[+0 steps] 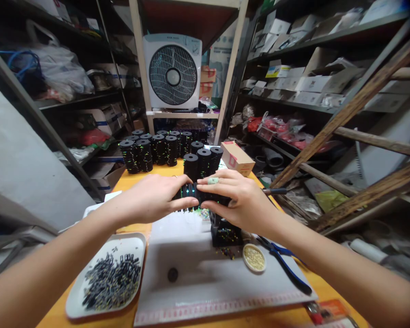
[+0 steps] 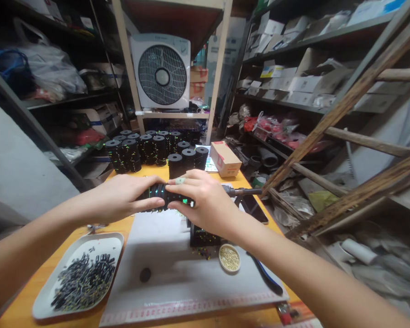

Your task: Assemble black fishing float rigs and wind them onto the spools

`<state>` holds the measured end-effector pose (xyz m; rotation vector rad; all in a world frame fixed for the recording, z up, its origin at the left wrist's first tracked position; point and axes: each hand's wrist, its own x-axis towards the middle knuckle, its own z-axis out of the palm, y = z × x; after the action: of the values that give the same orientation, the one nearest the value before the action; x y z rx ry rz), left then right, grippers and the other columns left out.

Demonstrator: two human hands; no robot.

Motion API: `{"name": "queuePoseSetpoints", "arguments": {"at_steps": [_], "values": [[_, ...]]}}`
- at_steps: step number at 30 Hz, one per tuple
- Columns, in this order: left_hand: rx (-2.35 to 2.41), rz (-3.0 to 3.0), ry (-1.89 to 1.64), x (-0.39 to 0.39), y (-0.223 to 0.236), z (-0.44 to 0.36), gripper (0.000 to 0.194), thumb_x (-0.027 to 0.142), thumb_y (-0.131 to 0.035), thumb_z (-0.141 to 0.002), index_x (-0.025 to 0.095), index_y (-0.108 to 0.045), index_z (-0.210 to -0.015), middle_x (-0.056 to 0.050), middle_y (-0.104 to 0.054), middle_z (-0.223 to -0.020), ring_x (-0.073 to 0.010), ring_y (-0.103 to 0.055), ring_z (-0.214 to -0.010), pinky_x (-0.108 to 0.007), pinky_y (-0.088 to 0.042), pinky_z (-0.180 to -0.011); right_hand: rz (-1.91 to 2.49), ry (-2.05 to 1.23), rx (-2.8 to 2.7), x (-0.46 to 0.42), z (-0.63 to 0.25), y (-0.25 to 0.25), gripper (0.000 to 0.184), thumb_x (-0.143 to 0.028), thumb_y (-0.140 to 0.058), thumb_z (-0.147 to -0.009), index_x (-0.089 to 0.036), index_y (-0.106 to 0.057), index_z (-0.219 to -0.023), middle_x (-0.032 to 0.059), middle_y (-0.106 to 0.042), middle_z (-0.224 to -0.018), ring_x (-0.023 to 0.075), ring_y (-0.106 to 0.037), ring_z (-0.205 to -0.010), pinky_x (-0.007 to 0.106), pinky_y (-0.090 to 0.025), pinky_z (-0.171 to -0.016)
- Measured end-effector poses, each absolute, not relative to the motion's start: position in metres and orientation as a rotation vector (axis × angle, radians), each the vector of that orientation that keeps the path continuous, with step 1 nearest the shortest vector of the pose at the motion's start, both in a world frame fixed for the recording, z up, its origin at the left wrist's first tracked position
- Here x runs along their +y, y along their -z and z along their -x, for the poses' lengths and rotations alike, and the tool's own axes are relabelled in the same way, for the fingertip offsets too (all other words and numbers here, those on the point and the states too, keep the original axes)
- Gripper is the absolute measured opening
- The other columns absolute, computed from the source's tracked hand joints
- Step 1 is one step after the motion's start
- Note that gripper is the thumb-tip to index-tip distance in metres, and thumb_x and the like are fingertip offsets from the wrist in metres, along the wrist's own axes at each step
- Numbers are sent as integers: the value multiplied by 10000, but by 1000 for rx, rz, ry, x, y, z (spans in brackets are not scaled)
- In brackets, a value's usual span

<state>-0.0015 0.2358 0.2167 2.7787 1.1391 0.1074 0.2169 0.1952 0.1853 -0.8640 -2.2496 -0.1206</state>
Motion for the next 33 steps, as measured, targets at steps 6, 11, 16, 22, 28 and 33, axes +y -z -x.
{"name": "queuePoseSetpoints", "arguments": {"at_steps": [6, 11, 16, 22, 28, 33], "values": [[1191, -2796, -176, 232, -214, -2, 608, 696, -327, -860, 268, -512, -1250, -76, -704, -1144, -297, -662, -992, -362, -478, -767, 749, 345, -2235, 193, -220, -170, 239, -251, -649, -867, -192, -653, -1099, 59, -720, -1120, 207, -637, -1044, 418, -471, -1000], [1247, -2821, -228, 230, -211, -6, 590, 698, -374, -840, 303, -524, -1252, -55, -721, -1122, -305, -677, -963, -371, -480, -740, 887, 331, -2214, 191, -222, -171, 431, -281, -692, -832, -154, -565, -1224, 92, -704, -1121, 224, -646, -1048, 380, -509, -941], [1261, -2820, -228, 230, -211, -5, 587, 707, -381, -829, 332, -523, -1258, -42, -727, -1106, -311, -685, -927, -373, -477, -710, 1042, -7, -2248, 193, -223, -192, 353, -263, -678, -833, -181, -602, -1169, 50, -713, -1124, 187, -673, -1008, 297, -528, -858], [1246, -2844, -225, 229, -210, -5, 585, 684, -391, -842, 282, -531, -1242, -69, -725, -1105, -323, -681, -925, -381, -470, -710, 1257, -474, -2487, 228, -224, -223, 324, -373, -501, -924, -181, -674, -1119, 59, -725, -1088, 210, -674, -969, 313, -510, -828], [1232, -2873, -197, 230, -210, -5, 582, 683, -364, -852, 265, -540, -1218, -78, -731, -1072, -326, -681, -890, -373, -457, -677, 1256, -701, -2658, 256, -229, -236, 410, -502, -490, -908, -215, -702, -1111, 36, -711, -1120, 228, -653, -973, 310, -486, -812], [1228, -2847, -193, 231, -210, -5, 597, 698, -359, -843, 288, -522, -1247, -75, -723, -1113, -335, -681, -916, -373, -452, -685, 1177, -631, -2614, 235, -232, -238, 489, -520, -525, -886, -198, -619, -1242, 50, -660, -1230, 213, -614, -1084, 286, -458, -886]]}}
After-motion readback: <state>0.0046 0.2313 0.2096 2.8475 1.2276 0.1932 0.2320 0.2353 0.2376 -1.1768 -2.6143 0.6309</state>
